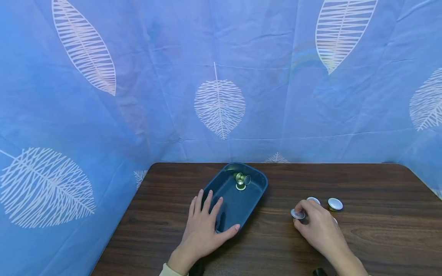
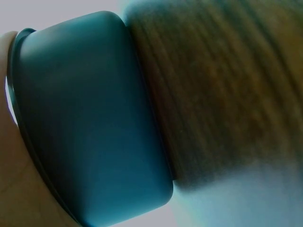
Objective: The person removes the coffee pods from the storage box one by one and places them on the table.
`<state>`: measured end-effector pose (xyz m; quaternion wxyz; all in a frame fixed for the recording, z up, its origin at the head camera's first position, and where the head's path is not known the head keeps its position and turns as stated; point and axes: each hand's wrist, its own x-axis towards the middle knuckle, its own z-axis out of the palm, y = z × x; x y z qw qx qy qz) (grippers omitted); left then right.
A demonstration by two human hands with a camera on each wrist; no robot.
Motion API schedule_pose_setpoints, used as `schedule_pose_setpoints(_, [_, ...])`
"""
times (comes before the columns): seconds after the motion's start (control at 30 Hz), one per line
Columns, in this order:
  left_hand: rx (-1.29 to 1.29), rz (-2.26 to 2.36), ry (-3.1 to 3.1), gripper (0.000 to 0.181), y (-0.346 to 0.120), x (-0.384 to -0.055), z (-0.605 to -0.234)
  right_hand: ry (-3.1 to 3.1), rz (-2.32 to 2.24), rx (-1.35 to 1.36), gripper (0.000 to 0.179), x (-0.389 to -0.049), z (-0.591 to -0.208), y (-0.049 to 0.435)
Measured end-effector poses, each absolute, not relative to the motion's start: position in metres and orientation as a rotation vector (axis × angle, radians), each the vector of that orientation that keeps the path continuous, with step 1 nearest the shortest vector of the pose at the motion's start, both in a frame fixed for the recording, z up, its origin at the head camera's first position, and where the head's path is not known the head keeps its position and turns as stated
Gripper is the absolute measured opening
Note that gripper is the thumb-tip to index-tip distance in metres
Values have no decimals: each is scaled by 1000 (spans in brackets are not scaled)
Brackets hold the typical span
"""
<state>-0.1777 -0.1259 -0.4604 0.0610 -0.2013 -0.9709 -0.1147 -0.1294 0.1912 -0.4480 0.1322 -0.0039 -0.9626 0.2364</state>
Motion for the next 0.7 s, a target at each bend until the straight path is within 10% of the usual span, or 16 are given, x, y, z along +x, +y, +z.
schedule_pose_setpoints(0.7, [-601, -359, -2938, 97, -125, -177, -459, -2865, 525, -61, 27, -124, -447, 200])
